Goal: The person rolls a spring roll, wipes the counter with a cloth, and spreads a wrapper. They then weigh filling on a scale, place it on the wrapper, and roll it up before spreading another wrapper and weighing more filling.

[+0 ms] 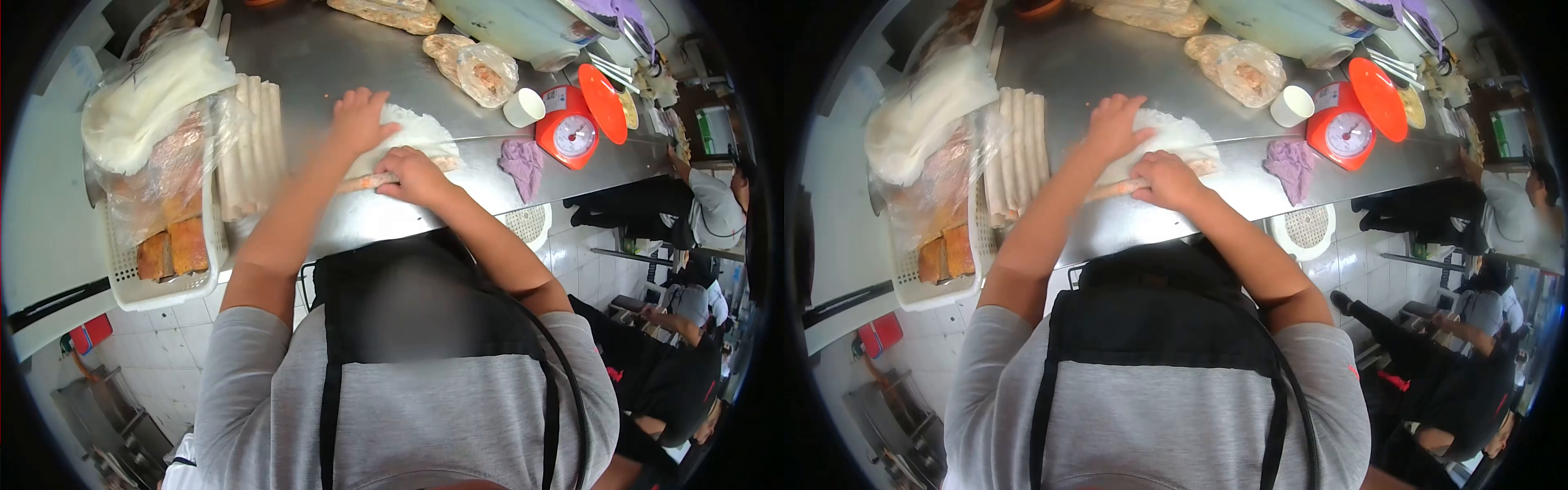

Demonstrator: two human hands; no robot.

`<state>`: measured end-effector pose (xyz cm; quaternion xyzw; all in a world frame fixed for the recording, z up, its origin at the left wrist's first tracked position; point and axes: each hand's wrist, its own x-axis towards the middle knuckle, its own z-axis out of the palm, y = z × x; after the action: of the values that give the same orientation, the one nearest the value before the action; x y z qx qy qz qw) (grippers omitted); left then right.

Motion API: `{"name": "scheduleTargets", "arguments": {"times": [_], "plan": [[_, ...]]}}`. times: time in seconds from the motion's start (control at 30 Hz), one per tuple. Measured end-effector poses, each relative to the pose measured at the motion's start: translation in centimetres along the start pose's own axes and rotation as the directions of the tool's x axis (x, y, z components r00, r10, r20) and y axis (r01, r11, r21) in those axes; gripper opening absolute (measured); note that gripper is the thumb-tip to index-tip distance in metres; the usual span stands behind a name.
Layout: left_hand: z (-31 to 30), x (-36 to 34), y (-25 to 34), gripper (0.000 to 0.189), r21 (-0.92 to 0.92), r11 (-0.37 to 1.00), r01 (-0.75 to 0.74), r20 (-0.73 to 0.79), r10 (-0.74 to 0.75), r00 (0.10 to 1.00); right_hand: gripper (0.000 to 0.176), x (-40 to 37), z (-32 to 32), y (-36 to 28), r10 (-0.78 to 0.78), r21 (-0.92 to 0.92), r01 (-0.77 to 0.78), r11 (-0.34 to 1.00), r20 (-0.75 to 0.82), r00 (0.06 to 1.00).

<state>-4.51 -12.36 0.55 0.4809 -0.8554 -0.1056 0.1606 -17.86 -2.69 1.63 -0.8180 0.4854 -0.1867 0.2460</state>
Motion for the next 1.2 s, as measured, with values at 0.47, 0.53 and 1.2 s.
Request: {"name": "scheduleTargets", "arguments": {"times": [0.47,0.53,1.2], "plan": [[2.1,0.0,0.7,0.069,-0.069,0.997,-0.027,-0.040,0.025,0.999,0.025,-2.2,-1.4,3.0,-0.016,0.048,0.017,0.999,-0.016,1.000],[2.0,0.1,0.8,0.069,-0.058,0.998,-0.021,-0.042,0.018,0.999,0.024,-2.1,-2.8,2.9,-0.052,0.033,0.052,0.998,-0.018,0.999],[1.7,0.1,1.1,0.065,-0.067,0.998,0.006,-0.024,-0.008,1.000,0.026,-3.7,-5.7,6.3,0.001,-0.033,0.003,0.999,0.134,0.991]]}}
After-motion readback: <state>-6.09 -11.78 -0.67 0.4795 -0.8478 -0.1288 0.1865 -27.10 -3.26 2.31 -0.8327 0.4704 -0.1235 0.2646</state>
